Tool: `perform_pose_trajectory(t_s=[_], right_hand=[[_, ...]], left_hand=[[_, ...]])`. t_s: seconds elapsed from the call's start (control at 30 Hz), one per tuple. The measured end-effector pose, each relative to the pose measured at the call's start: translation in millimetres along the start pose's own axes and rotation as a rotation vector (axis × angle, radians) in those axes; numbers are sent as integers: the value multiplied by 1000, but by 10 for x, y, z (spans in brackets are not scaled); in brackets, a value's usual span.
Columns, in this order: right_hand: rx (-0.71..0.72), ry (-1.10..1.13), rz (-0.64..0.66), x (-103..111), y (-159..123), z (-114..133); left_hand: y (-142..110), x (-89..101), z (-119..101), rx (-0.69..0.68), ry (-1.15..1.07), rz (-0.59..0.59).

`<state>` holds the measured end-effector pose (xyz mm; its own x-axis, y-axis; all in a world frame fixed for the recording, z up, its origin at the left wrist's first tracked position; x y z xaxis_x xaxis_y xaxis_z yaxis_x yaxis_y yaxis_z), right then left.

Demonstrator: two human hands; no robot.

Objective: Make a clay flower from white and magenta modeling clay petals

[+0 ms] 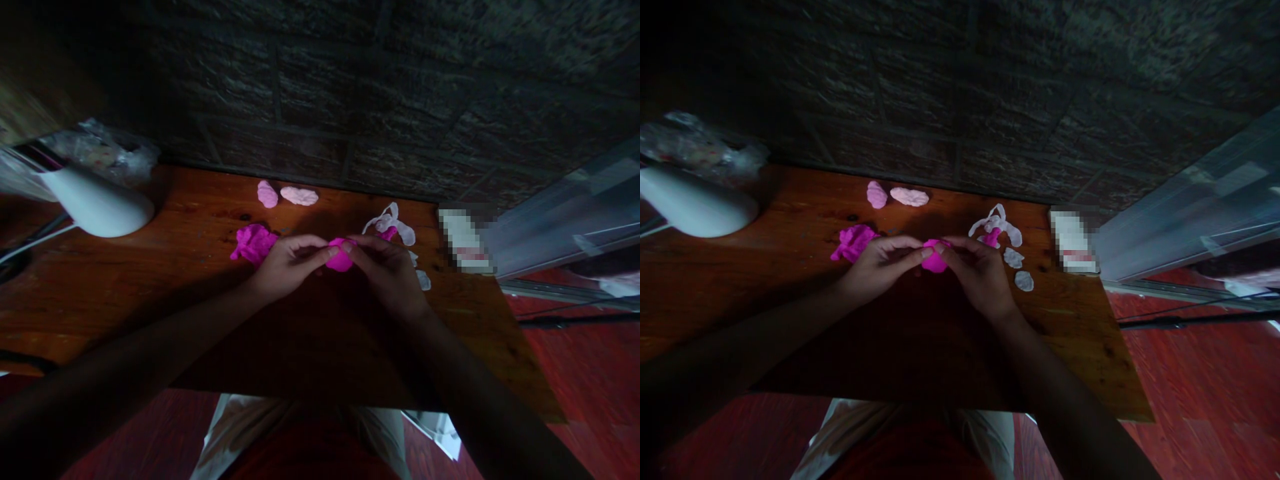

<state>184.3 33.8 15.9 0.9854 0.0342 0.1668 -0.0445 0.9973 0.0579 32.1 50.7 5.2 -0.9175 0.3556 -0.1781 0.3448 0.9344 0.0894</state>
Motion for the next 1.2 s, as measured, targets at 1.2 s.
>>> perform_pose_trajectory(t_s=[1.2], right_hand=[[50, -252, 175, -29, -1, -3]], left_hand=[[6, 63, 20, 66, 26, -40]])
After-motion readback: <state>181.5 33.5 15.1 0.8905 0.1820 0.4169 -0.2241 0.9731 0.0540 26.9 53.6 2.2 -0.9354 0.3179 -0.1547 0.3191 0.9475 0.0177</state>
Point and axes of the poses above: each hand's wrist, its own y-axis towards the middle knuckle, its own x-axis out of the back of the hand, z = x × y, the point moved 7 cm from there along y, towards the middle knuckle, and after that the axes turned 8 degrees about -y, right-handed, at the moved point
